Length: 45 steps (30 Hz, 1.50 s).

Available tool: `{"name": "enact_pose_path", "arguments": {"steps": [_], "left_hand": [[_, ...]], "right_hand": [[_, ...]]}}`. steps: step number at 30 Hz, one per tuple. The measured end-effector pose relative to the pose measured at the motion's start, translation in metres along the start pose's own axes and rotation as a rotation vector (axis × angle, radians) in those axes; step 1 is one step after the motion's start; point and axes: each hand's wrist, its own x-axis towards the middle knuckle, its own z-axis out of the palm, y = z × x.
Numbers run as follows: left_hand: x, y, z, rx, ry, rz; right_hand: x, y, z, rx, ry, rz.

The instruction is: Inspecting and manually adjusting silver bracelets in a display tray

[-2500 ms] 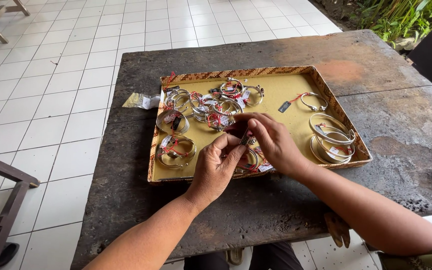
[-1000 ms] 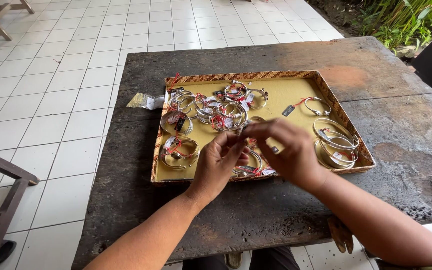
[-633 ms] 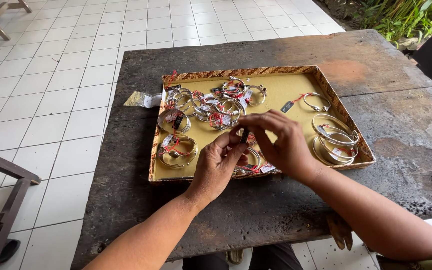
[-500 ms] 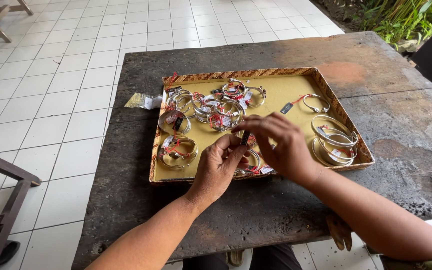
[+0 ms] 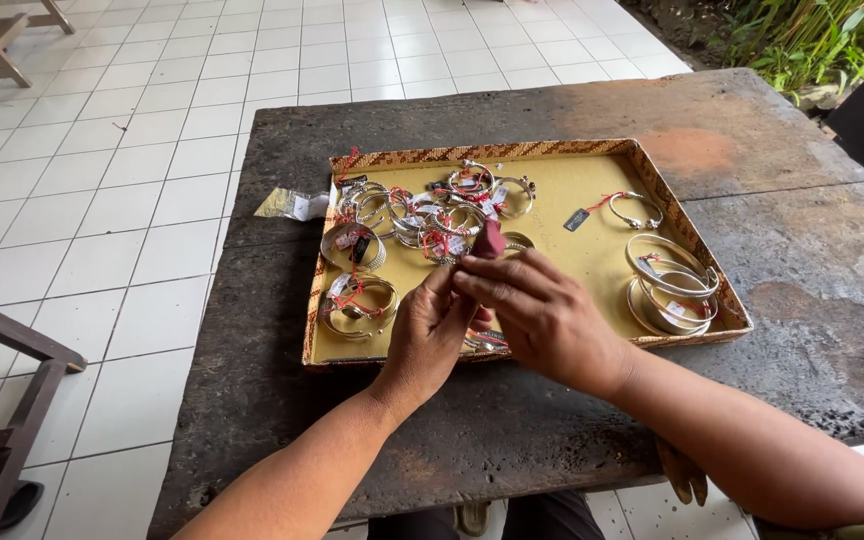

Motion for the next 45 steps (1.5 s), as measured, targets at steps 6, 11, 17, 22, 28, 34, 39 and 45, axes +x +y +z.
{"name": "enact_pose_path", "arguments": {"steps": [6,11,17,22,28,34,39,45], "left_hand": [[0.003,-0.012,-0.001,-0.049,-0.073,-0.029],[-0.002,-0.001,0.005,-0.093,-0.096,-0.036],[-0.005,-0.012,0.005,0.045,-0.145,0.033],[-0.006,-0.003,0.008,0.035,-0.144,0.031],[-0.007,0.008,0.007,-0.107,-0.186,0.017],[-0.004,0.025,0.0,-0.152,-0.202,0.026],[0.0,-0.005,-0.001,0.1,-0.209,0.156],[0.0,0.007,0.004,0.185,-0.189,0.226]], "right_hand": [[-0.007,0.01,-0.008,-0.128,-0.074,-0.071],[-0.002,0.019,-0.017,-0.301,-0.109,-0.123],[-0.014,0.04,-0.005,-0.051,-0.09,0.259],[-0.013,0.039,-0.004,-0.018,-0.026,0.363],[-0.008,0.032,-0.006,-0.198,0.072,-0.001],[-0.005,0.022,-0.014,-0.33,0.046,-0.253],[-0.001,0.024,-0.011,-0.077,0.054,0.128],[-0.01,0.036,-0.001,0.039,0.064,0.393]]}}
